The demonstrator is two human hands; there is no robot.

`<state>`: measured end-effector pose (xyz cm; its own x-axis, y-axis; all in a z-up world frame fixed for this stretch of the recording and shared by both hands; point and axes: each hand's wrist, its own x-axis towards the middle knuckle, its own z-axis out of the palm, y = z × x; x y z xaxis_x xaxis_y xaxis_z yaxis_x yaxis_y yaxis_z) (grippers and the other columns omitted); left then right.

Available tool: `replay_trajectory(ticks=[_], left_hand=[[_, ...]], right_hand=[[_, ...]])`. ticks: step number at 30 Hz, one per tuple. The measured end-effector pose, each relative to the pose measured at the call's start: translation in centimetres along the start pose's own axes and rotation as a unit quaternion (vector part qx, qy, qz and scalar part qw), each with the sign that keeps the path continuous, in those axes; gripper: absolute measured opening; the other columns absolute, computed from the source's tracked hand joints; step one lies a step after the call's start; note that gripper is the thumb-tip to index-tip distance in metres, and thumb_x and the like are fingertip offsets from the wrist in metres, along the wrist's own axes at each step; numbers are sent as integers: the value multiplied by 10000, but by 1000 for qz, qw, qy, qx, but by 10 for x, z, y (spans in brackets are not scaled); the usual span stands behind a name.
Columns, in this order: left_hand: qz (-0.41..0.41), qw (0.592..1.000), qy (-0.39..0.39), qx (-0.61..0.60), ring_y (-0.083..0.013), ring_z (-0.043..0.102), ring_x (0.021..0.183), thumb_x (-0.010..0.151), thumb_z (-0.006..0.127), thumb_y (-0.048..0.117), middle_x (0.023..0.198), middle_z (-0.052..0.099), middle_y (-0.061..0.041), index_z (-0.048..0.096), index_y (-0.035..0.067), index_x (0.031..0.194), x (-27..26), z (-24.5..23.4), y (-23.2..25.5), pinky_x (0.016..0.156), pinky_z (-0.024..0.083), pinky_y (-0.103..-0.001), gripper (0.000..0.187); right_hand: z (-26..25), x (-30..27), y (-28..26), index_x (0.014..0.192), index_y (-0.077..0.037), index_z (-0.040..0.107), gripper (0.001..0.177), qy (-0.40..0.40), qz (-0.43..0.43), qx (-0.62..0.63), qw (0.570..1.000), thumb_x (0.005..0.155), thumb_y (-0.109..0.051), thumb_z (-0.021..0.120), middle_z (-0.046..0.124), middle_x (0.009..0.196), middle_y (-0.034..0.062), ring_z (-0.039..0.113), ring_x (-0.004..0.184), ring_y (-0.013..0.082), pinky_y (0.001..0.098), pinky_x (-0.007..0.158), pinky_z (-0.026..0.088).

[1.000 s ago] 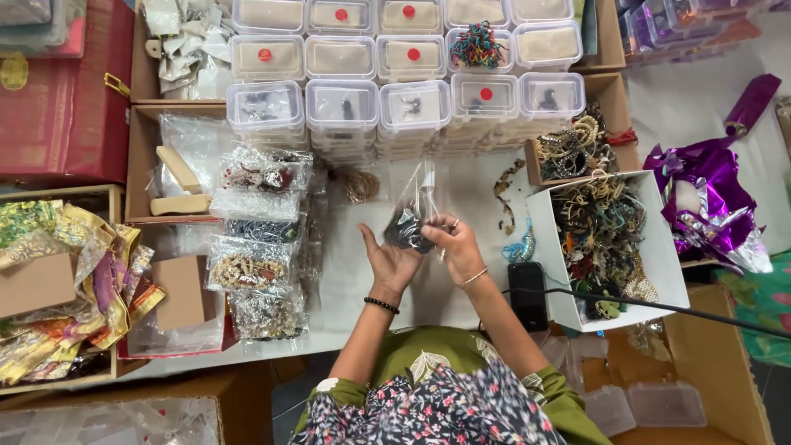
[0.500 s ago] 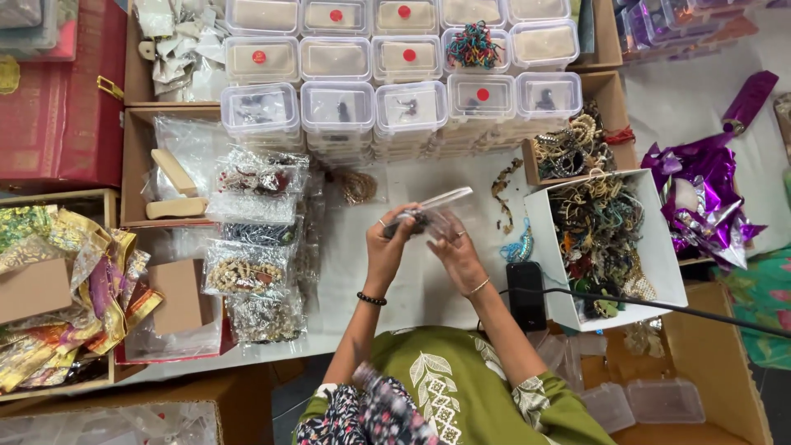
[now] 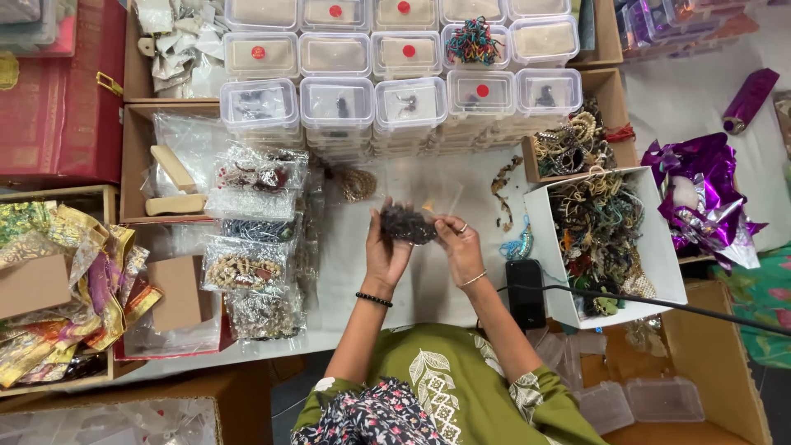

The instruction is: The person picks up various jewelry items, including necklaces and bracelets, from a white box and places them into small clear plastic bags. They then seal the bags and set them aside on the table.

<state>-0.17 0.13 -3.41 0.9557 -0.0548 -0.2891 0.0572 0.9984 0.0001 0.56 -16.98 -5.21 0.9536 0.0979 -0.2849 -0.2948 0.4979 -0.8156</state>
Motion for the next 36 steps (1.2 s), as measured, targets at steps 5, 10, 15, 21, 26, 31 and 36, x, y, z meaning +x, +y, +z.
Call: replay_trajectory(ticks=[5,10,15,21,26,31,36], left_hand=[[-17,980,42,195,-219,629,1169,970,656,364,1298,653,-92,579,87,1403,-15,-30,20,998,544,-416,520],[20,896,100,431,-124,706,909,966,697,217,1096,753,-72,683,36,1262,-14,-42,28,782,593,-281,347],[64,852,126,504,-42,608,721,957,721,211,884,764,10,766,18,986,-19,-31,31,684,526,-201,201],[5,799,183,572,-66,469,581,953,789,220,705,624,-8,803,-36,966,-28,-59,33,516,354,-245,257],[-28,764,169,622,-69,570,609,889,781,157,784,710,-17,770,25,1025,-32,-55,44,539,462,-245,189],[-46,818,101,565,-80,619,689,938,708,54,898,759,-37,783,11,1041,-18,-125,50,615,518,-232,134],[-69,814,68,572,-79,673,772,960,603,-23,928,758,-38,763,4,1014,-14,-143,56,706,582,-234,171]], right_hand=[[12,-3,-42,1163,23,726,209,1,-33,-174,984,1013,-116,686,789,1062,109,742,968,159,294,871,600],[10,2,-59,1172,-27,688,247,12,35,-197,980,960,-154,704,792,1032,106,755,918,172,257,743,571],[-8,9,-51,1121,-52,699,228,25,98,-230,968,944,-194,713,799,1025,100,765,945,149,252,775,575],[-61,20,-4,1135,-50,698,222,15,227,-170,959,943,-154,737,786,1027,106,696,833,154,308,717,522],[-66,19,3,1164,-84,672,244,-40,253,-223,941,923,-113,701,783,1073,66,739,947,127,290,767,570],[-103,33,36,1127,-24,731,200,-75,259,-237,933,939,-67,679,778,1084,104,750,974,166,296,800,599],[-124,42,54,1073,41,760,220,-140,199,-249,938,924,20,600,771,1085,136,733,944,170,286,848,604]])
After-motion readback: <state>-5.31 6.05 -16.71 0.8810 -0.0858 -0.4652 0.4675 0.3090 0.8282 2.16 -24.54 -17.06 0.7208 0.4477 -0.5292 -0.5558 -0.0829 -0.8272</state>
